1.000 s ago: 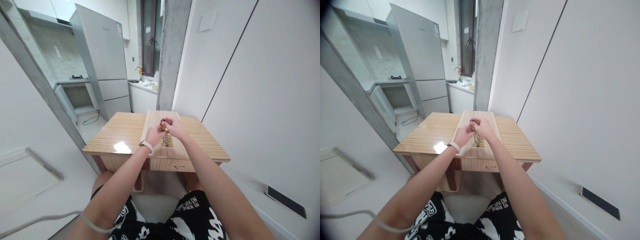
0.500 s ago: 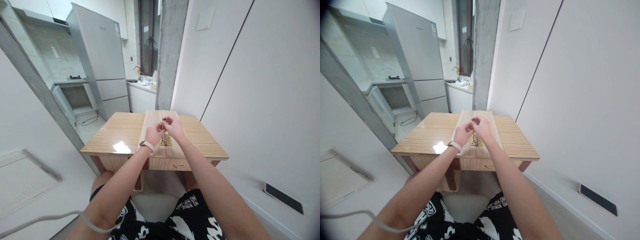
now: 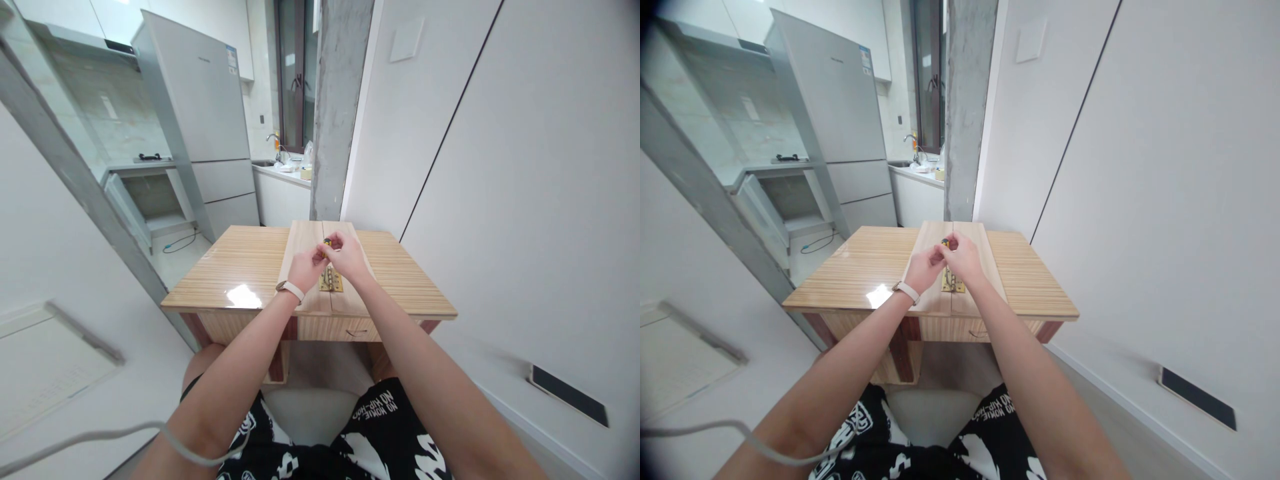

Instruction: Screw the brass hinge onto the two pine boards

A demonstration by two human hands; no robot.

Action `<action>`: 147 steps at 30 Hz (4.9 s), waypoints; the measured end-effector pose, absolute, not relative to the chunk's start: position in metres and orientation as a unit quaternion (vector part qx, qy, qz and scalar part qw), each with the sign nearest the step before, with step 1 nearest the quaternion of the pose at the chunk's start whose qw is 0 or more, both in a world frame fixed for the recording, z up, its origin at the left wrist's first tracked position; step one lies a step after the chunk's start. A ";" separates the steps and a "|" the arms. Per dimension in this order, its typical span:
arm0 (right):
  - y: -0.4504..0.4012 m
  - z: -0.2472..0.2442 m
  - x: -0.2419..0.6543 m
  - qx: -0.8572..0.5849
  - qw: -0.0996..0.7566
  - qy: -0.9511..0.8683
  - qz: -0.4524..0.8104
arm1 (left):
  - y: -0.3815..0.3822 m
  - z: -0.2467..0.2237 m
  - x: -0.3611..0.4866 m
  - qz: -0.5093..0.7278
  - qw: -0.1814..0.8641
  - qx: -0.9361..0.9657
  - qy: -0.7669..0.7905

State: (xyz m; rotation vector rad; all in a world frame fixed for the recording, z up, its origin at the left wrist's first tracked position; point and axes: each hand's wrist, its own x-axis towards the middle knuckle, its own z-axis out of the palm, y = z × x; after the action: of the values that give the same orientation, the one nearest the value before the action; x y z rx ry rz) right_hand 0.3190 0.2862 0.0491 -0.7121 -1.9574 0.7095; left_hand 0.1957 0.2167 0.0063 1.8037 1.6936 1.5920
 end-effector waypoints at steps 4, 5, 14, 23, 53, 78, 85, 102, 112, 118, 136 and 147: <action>0.299 0.053 0.325 -0.191 0.395 -0.805 0.398 | 0.220 0.004 0.188 0.551 0.127 0.606 0.559; 0.302 0.053 0.326 -0.174 0.382 -0.807 0.416 | 0.220 0.004 0.186 0.554 0.133 0.604 0.557; 0.299 0.045 0.319 -0.207 0.414 -0.801 0.381 | 0.224 -0.001 0.173 0.551 0.189 0.626 0.518; 0.285 0.043 0.320 -0.212 0.418 -0.822 0.324 | 0.243 -0.007 0.097 0.483 0.157 0.576 0.641; 0.291 0.014 0.439 -0.346 0.521 -0.728 0.282 | 0.247 -0.037 0.121 0.296 0.065 0.659 0.689; 0.270 0.014 0.438 -0.318 0.524 -0.742 0.273 | 0.281 -0.025 0.220 0.168 0.031 0.783 0.598; 0.270 0.013 0.439 -0.319 0.522 -0.745 0.268 | 0.280 -0.023 0.229 0.179 0.041 0.779 0.600; 0.271 0.016 0.431 -0.310 0.515 -0.749 0.278 | 0.255 -0.059 0.235 0.442 0.163 0.640 0.607; 0.291 0.014 0.414 -0.263 0.573 -0.699 0.337 | 0.258 -0.068 0.235 0.474 0.171 0.620 0.602; 0.293 0.021 0.400 -0.220 0.575 -0.696 0.370 | 0.260 -0.071 0.236 0.481 0.179 0.610 0.604; 0.308 0.028 0.392 -0.158 0.491 -0.758 0.400 | 0.262 -0.074 0.234 0.482 0.170 0.611 0.605; 0.307 0.035 0.390 -0.145 0.469 -0.779 0.391 | 0.259 -0.070 0.235 0.489 0.183 0.606 0.600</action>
State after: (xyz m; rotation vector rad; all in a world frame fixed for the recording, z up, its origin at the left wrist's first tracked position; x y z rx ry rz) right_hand 0.3903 0.3067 0.0347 -0.3551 -1.9087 0.9589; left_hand 0.2353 0.2593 -0.0696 1.7103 1.6932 1.3797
